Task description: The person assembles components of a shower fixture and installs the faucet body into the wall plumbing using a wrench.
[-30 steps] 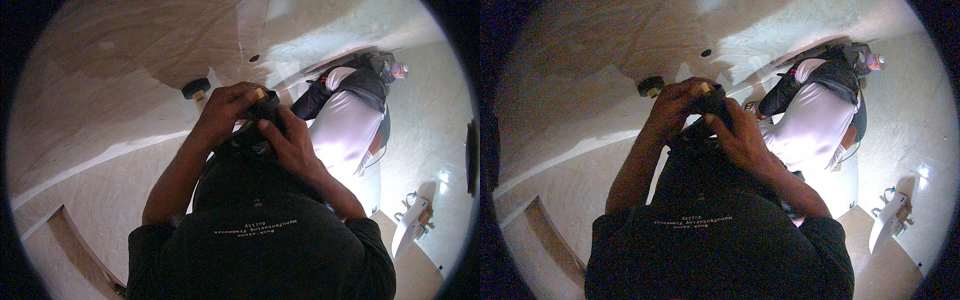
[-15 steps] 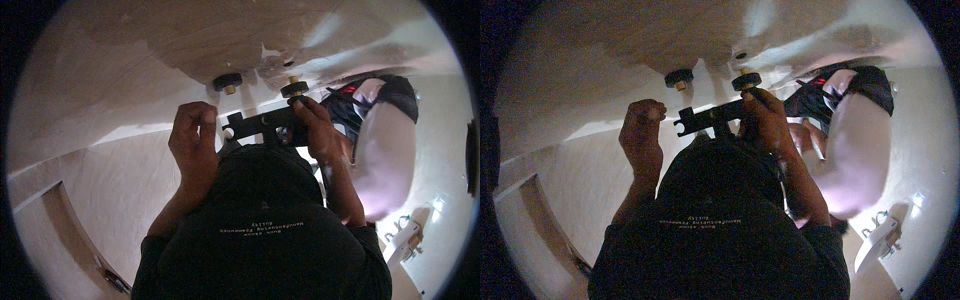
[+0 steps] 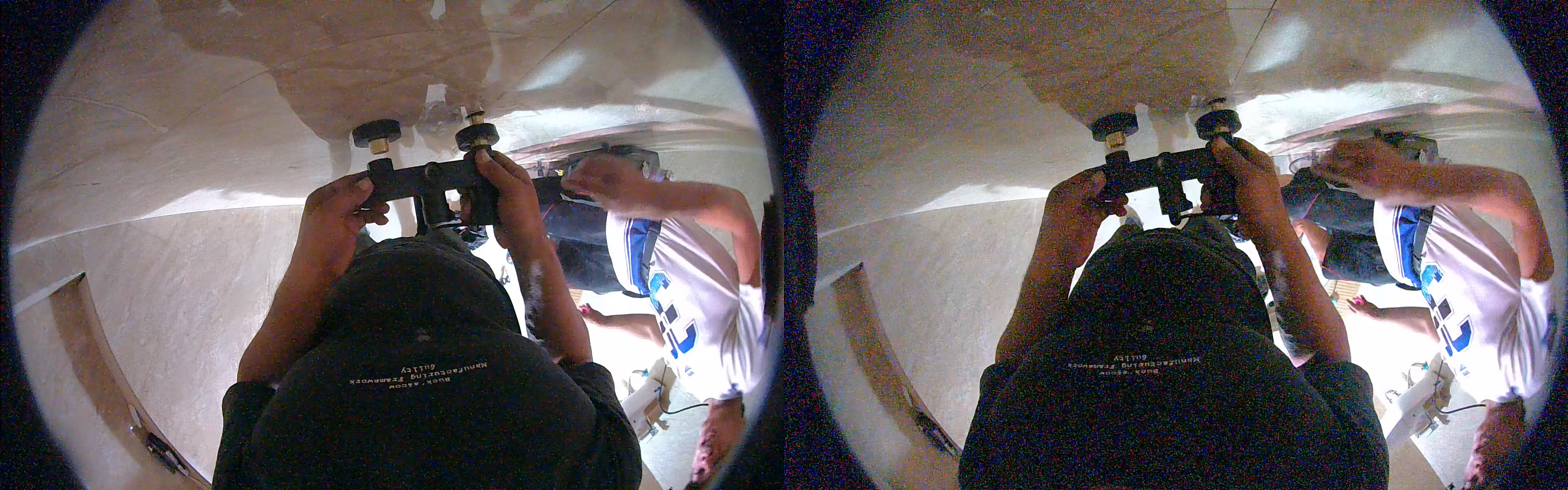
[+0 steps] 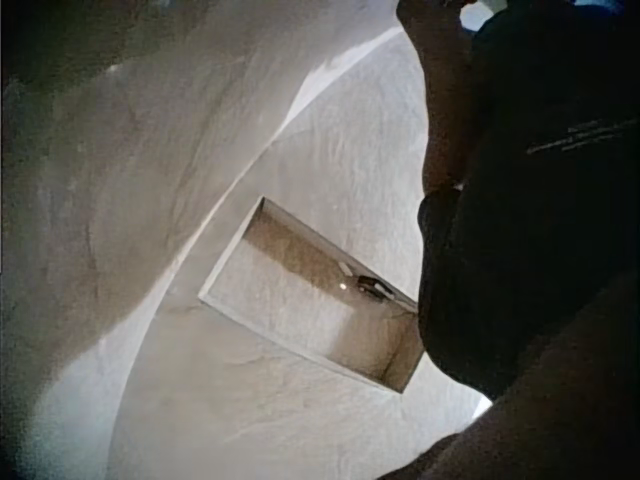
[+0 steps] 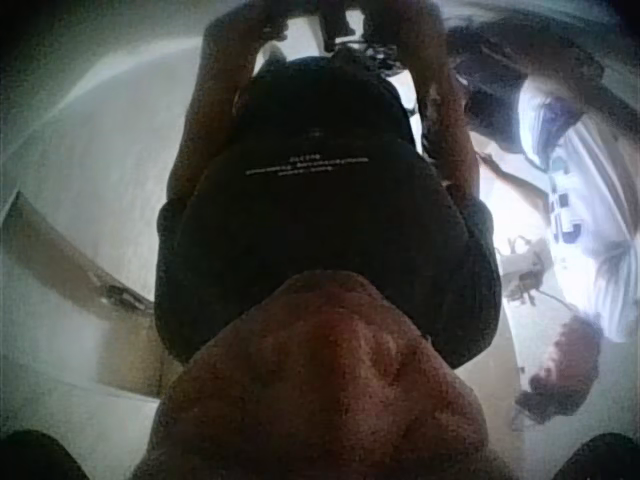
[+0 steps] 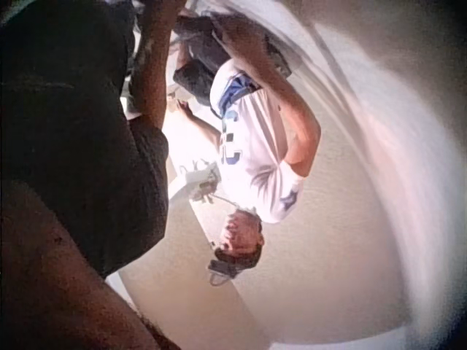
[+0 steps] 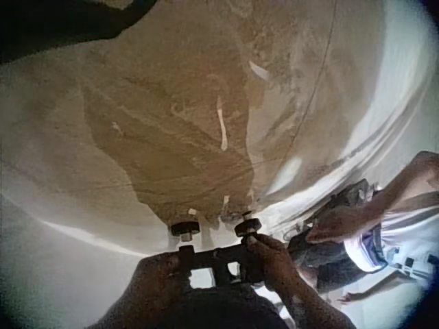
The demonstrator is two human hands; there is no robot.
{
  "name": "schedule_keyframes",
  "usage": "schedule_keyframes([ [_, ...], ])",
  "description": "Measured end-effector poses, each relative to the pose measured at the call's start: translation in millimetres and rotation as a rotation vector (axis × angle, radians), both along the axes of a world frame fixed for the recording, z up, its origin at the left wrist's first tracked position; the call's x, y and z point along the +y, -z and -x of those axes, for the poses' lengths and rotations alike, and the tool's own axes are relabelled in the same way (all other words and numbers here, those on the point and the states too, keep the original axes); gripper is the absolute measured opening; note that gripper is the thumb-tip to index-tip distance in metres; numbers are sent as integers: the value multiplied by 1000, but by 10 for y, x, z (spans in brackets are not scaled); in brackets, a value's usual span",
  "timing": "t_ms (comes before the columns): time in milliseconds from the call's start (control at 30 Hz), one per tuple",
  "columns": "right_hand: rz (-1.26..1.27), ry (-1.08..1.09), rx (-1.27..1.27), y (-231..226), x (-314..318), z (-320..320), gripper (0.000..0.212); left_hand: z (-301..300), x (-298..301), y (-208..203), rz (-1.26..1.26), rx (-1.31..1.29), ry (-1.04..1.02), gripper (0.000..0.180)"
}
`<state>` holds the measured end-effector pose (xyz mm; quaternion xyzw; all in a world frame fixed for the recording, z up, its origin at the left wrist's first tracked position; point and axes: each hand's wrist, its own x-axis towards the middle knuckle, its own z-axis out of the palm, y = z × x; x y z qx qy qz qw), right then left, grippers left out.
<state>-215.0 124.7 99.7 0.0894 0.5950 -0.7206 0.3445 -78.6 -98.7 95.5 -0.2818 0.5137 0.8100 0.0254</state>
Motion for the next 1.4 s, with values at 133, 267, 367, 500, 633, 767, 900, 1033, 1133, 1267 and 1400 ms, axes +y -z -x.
schedule_keyframes([
  [133,9,-51,42,-3,-27,-244,34,-251,-27,-6,-81,-2,-70,44],
  [267,-107,-132,209,160,75,-167,37,-183,-54,36,-70,63,-51,42],
  [367,-137,-227,394,152,158,-305,38,-334,-32,19,66,100,2,32],
  [500,-130,-223,262,-18,21,-428,41,-518,-174,-310,57,65,39,46],
  [633,-282,-361,664,32,16,-509,41,-643,-190,-537,88,10,24,42],
  [767,-151,-198,175,-291,-31,-604,42,-739,-159,-596,101,91,45,35],
  [900,116,-151,159,-197,165,-591,46,-747,-67,-625,-149,78,-32,31],
  [1033,133,-101,94,-120,395,-538,50,-713,36,-562,-181,51,-26,31],
  [1133,199,-131,75,-141,422,-598,52,-755,85,-596,-199,28,-13,31],
  [1267,61,-2,128,-156,445,-741,46,-802,138,-623,-171,6,28,32],
  [1400,47,-151,291,100,652,-796,32,-833,183,-726,-63,-18,114,33],
])
